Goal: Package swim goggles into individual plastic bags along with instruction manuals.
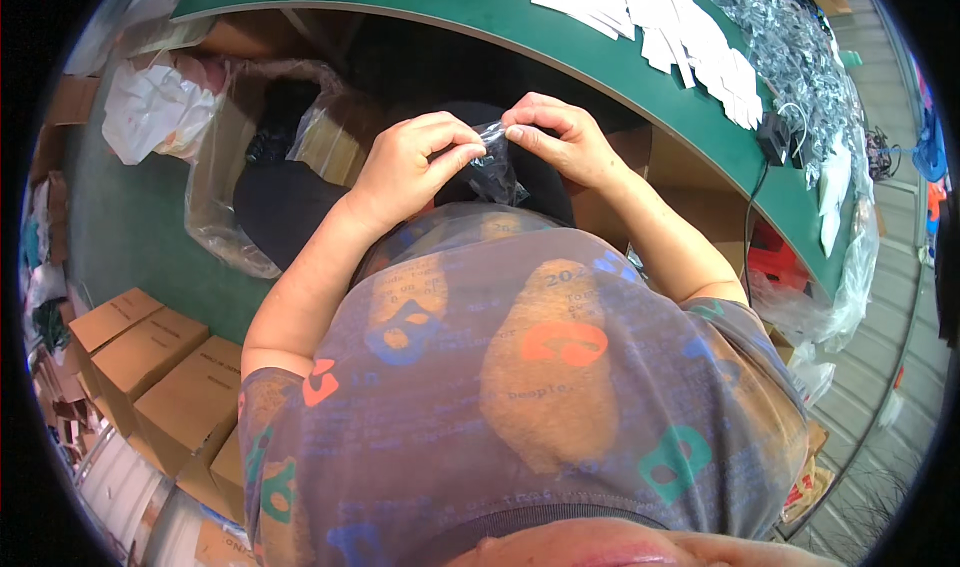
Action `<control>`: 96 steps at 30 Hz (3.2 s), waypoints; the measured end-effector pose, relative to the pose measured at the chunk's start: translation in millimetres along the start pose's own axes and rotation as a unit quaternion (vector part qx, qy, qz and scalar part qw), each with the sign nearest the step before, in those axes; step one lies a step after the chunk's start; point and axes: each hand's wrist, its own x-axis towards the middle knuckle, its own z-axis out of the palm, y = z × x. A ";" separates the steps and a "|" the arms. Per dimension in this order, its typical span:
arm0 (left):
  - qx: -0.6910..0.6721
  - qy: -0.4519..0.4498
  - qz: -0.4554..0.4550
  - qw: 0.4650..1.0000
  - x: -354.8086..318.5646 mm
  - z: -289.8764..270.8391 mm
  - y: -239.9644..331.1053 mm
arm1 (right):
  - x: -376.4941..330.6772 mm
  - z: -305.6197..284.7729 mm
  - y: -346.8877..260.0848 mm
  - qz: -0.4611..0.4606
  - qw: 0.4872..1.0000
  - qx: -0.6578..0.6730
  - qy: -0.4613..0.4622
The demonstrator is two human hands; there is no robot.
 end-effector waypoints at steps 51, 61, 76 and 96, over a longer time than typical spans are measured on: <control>-0.125 -0.077 -0.067 0.987 4.8 5.0 -3.6 | -18.6 -12.7 17.6 0.069 0.962 0.263 0.031; -0.183 -0.076 -0.065 0.978 -2.7 7.2 -7.1 | -20.0 -1.5 34.0 0.090 0.960 0.265 0.026; -0.185 -0.061 -0.079 0.978 1.2 12.6 -10.3 | -14.7 -22.6 23.4 0.078 0.970 0.226 -0.035; -0.174 -0.046 -0.095 0.979 -1.1 9.6 -3.7 | -10.9 -25.1 26.3 0.112 0.950 0.290 -0.040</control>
